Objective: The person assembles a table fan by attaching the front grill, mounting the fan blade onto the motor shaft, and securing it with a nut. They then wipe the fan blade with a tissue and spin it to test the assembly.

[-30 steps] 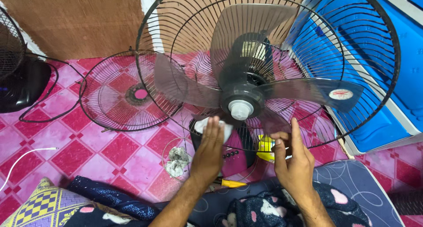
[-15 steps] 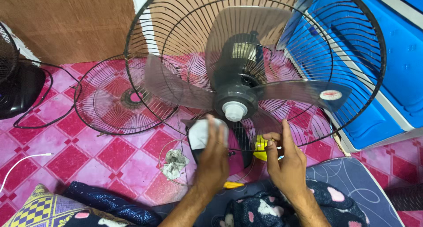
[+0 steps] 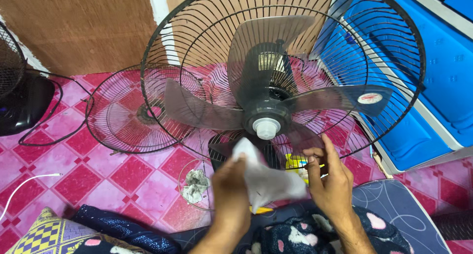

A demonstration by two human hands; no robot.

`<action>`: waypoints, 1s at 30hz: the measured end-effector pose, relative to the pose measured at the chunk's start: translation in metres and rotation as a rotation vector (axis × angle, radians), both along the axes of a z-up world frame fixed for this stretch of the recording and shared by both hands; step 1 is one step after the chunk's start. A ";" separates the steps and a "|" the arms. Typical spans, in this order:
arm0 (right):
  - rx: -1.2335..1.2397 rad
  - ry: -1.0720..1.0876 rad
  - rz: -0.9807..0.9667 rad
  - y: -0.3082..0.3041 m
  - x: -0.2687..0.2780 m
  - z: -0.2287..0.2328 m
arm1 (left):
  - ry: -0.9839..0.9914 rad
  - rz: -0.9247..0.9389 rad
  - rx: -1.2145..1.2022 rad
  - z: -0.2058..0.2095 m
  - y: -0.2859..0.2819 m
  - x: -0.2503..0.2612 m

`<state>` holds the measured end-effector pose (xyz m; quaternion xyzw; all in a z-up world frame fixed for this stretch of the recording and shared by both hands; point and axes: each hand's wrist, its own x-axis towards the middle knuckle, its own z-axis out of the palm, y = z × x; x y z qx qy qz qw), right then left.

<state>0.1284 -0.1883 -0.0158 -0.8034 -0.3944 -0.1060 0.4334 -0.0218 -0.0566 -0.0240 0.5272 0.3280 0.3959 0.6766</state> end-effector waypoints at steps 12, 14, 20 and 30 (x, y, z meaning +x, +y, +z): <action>-0.017 0.022 -0.005 0.003 -0.004 -0.001 | -0.007 0.026 0.299 0.051 0.028 -0.020; -0.009 0.016 0.016 0.004 -0.003 -0.004 | 0.207 -0.088 0.357 0.052 0.032 -0.017; -0.029 0.067 -0.004 0.007 -0.005 -0.007 | -0.125 -0.009 0.926 0.054 0.035 -0.010; -0.059 0.126 0.003 0.009 -0.007 -0.014 | -0.044 -0.005 0.580 0.019 0.014 -0.007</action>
